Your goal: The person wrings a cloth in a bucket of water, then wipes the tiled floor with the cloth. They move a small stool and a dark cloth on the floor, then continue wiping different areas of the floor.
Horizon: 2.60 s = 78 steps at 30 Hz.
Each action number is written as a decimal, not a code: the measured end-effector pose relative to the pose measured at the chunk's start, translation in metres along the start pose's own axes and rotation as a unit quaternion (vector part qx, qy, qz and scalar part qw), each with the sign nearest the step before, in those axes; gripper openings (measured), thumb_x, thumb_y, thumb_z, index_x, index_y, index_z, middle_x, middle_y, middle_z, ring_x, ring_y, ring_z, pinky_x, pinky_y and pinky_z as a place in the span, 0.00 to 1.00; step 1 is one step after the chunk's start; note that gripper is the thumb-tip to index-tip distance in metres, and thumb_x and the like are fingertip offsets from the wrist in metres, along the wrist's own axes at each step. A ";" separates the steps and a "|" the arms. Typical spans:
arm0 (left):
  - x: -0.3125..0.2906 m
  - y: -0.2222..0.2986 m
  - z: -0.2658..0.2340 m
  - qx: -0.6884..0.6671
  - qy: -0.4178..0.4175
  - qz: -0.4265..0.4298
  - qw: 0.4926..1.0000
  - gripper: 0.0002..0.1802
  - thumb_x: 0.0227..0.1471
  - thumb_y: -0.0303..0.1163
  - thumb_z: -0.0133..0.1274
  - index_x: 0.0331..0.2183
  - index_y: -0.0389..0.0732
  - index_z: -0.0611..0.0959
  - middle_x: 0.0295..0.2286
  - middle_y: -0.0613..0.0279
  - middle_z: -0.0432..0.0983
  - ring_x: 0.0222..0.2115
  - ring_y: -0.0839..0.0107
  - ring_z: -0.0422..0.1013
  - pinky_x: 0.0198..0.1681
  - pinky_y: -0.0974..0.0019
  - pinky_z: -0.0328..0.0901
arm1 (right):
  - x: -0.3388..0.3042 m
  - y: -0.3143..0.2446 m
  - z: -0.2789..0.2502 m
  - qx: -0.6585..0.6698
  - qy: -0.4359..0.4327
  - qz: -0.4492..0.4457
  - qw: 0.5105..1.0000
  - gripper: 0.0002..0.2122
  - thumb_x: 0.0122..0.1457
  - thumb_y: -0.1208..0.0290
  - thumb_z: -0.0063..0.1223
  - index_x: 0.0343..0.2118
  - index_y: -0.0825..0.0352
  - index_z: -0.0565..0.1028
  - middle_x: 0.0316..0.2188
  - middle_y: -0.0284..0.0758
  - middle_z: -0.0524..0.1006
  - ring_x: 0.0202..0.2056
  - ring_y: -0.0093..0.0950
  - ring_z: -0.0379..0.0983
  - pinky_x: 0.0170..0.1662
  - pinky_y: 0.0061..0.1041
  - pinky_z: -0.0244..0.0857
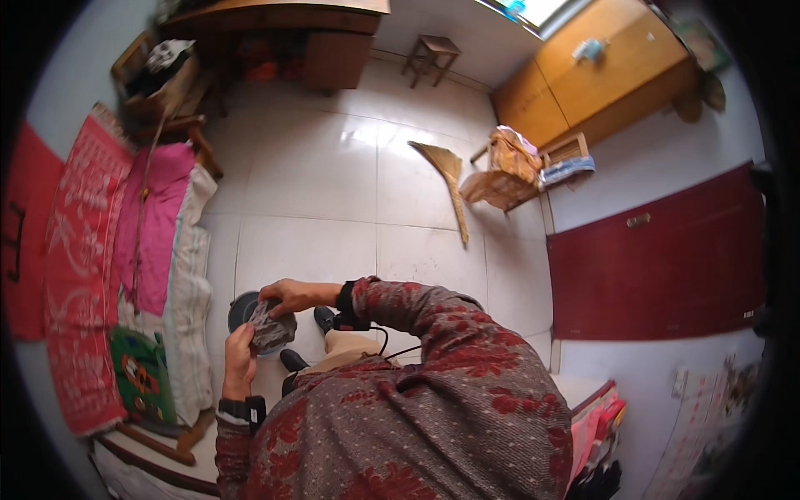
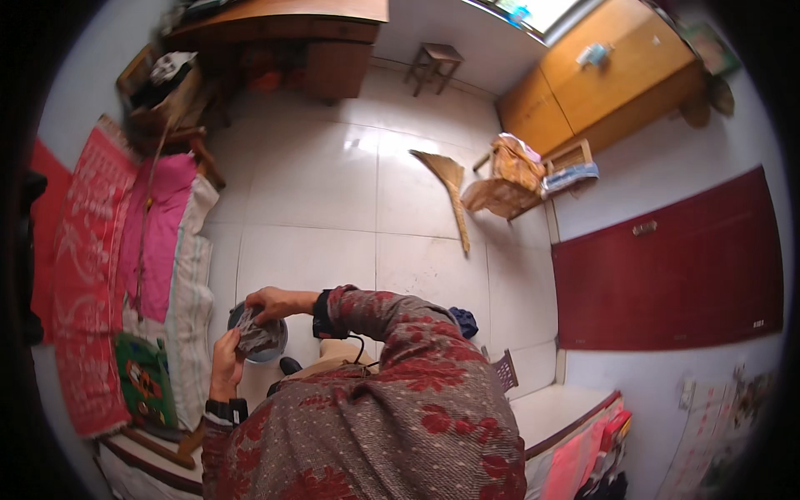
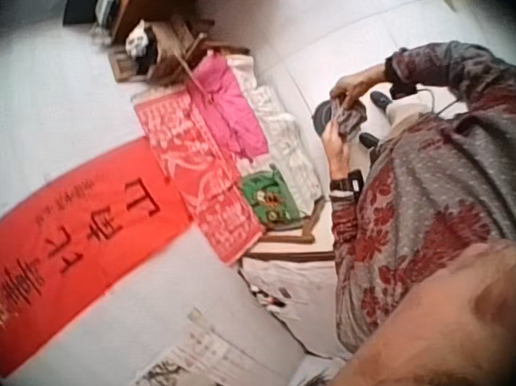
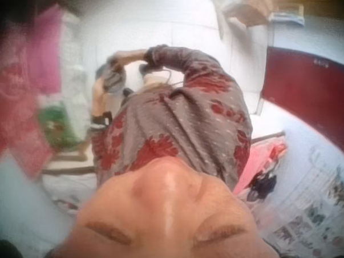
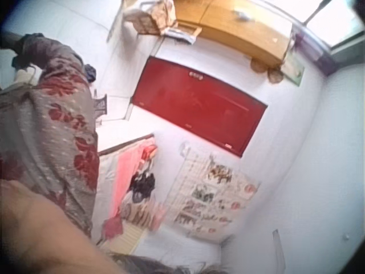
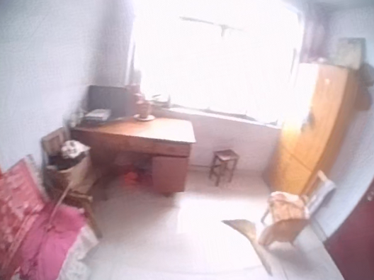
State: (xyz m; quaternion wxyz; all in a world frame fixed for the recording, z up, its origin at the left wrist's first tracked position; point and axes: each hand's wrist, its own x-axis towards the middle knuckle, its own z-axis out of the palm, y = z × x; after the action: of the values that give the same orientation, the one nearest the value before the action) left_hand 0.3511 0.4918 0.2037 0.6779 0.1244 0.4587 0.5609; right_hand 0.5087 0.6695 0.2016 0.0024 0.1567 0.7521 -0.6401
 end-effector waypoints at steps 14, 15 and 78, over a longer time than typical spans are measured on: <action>0.050 0.018 0.003 0.068 0.014 -0.021 0.997 0.18 0.62 0.35 0.42 0.46 0.30 0.73 0.44 0.53 0.73 0.43 0.63 0.71 0.49 0.59 0.65 | -0.105 0.113 -0.071 -0.143 0.180 0.085 0.969 0.19 0.49 0.58 0.55 0.41 0.67 0.77 0.38 0.45 0.78 0.40 0.40 0.75 0.43 0.34 0.68; 0.052 0.016 0.002 0.065 0.011 -0.023 0.998 0.18 0.62 0.35 0.42 0.47 0.30 0.73 0.44 0.53 0.73 0.44 0.63 0.71 0.49 0.59 0.65 | -0.126 0.132 -0.075 -0.092 0.182 0.106 0.973 0.19 0.49 0.58 0.55 0.39 0.67 0.78 0.37 0.44 0.78 0.38 0.41 0.75 0.43 0.34 0.68; 0.386 -0.341 0.528 0.568 -0.202 -0.351 0.717 0.17 0.61 0.42 0.41 0.40 0.40 0.76 0.35 0.61 0.77 0.32 0.67 0.74 0.34 0.61 0.71 | -0.734 0.272 0.391 0.605 0.715 0.350 -0.002 0.13 0.53 0.54 0.55 0.32 0.59 0.76 0.22 0.26 0.71 0.26 0.22 0.68 0.27 0.31 0.63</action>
State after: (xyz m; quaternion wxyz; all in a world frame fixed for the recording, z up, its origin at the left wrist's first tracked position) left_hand 0.9541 0.8963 0.0742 0.7047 0.4265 0.5539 -0.1210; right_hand 1.1942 0.1580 0.0189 0.4085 -0.7223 0.4418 0.3409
